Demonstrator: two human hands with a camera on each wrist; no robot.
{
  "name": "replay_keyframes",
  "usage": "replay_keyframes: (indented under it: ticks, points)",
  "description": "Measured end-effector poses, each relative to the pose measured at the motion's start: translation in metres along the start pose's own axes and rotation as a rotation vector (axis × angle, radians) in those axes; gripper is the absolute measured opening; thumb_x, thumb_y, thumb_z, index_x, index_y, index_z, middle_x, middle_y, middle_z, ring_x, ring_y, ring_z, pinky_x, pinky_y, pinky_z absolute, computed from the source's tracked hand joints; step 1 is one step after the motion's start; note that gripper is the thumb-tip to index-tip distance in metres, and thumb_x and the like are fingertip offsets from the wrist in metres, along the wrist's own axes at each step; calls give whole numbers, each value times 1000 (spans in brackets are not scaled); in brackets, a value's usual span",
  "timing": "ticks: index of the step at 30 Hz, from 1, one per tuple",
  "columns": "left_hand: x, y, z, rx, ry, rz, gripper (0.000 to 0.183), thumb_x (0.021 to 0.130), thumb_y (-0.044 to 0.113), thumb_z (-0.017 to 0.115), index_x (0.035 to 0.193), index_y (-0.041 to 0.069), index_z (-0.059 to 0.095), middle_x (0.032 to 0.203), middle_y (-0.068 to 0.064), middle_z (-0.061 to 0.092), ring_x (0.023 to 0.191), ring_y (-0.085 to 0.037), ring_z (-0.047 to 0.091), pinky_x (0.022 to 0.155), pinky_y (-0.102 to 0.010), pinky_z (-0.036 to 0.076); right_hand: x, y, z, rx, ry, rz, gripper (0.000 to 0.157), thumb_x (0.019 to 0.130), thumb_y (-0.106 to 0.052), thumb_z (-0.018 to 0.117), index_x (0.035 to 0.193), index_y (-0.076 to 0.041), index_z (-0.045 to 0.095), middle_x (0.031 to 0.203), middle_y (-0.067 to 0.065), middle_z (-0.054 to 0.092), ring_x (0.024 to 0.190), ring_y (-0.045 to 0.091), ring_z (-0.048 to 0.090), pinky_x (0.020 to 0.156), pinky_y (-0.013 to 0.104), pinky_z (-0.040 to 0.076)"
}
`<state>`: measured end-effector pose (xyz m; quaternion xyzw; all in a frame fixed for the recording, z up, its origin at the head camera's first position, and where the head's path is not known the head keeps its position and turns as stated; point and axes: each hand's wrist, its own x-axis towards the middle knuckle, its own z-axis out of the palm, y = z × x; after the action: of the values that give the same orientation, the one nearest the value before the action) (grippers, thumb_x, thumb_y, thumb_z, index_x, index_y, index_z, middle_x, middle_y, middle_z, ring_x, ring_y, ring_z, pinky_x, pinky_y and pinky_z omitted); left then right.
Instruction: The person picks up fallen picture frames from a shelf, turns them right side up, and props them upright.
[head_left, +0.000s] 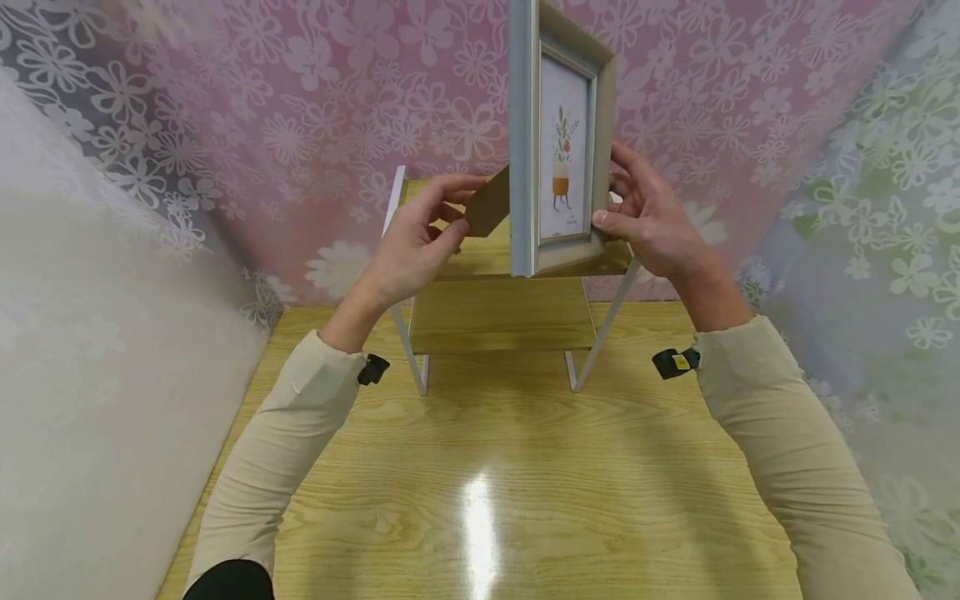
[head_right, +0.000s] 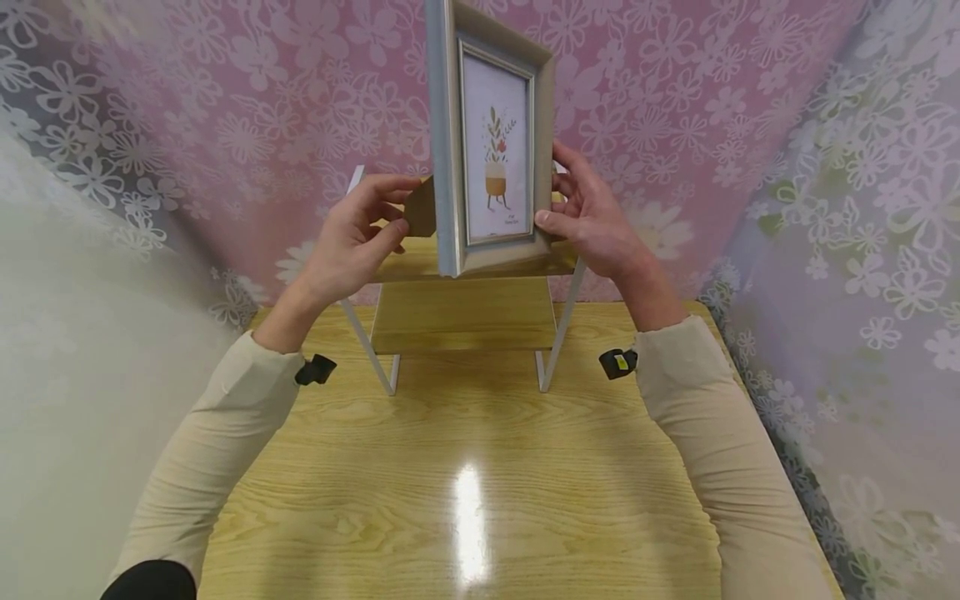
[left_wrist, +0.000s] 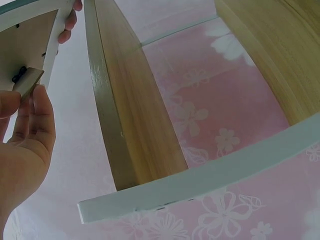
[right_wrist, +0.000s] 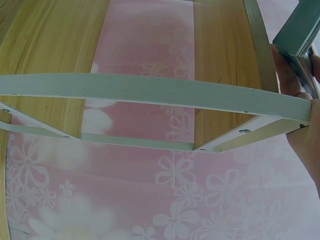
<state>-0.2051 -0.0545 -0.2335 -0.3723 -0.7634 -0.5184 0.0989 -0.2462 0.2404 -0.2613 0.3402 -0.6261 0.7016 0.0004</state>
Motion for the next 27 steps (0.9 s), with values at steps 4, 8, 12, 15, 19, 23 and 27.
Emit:
replay_keyframes:
  ticks: [4, 8, 12, 15, 19, 23, 27]
  points:
    - [-1, -3, -1, -1, 1, 2, 37, 93, -6, 44, 130, -4, 46, 124, -19, 51, 88, -29, 55, 65, -27, 46, -1, 0, 0, 1, -14, 1, 71, 88, 19, 46, 149, -8, 24, 136, 19, 40, 110, 23, 58, 86, 29, 51]
    - [-1, -4, -2, 3, 3, 8, 36, 93, -8, 44, 129, -6, 46, 124, -21, 50, 86, -29, 54, 65, -28, 45, 0, 1, 0, -1, -21, -3, 71, 88, 19, 46, 149, -8, 24, 135, 17, 42, 108, 22, 59, 85, 29, 51]
    - [0, -4, -3, 0, 4, 10, 35, 93, -8, 44, 128, -7, 47, 124, -21, 50, 85, -30, 54, 65, -29, 45, 1, 1, -1, 23, -34, -11, 71, 87, 20, 46, 149, -7, 23, 135, 16, 43, 109, 22, 59, 84, 28, 52]
    - [0, -5, -3, -8, 1, 3, 36, 93, -8, 44, 128, -6, 47, 124, -21, 50, 86, -29, 54, 65, -29, 45, 1, 1, -2, 43, -49, -14, 71, 87, 20, 46, 149, -6, 22, 135, 17, 43, 108, 23, 59, 84, 28, 52]
    - [0, -5, -3, -5, 4, -8, 36, 93, -8, 45, 129, -6, 46, 122, -21, 51, 86, -30, 54, 66, -29, 46, 1, 2, -4, 49, -60, -13, 72, 87, 20, 46, 149, -6, 22, 134, 18, 43, 106, 23, 60, 84, 29, 52]
    - [-1, -6, -3, 18, 28, -36, 36, 92, -8, 46, 128, -7, 46, 118, -22, 52, 89, -32, 55, 65, -27, 47, 1, 3, -5, 53, -62, -8, 72, 87, 21, 46, 149, -6, 22, 134, 18, 43, 105, 23, 60, 83, 29, 52]
    - [-1, -7, -3, 19, 53, -58, 35, 92, -8, 46, 127, -7, 47, 116, -22, 54, 88, -37, 56, 64, -24, 47, 2, 2, -5, 46, -66, -11, 72, 87, 21, 46, 149, -6, 22, 135, 19, 42, 107, 24, 60, 84, 30, 52]
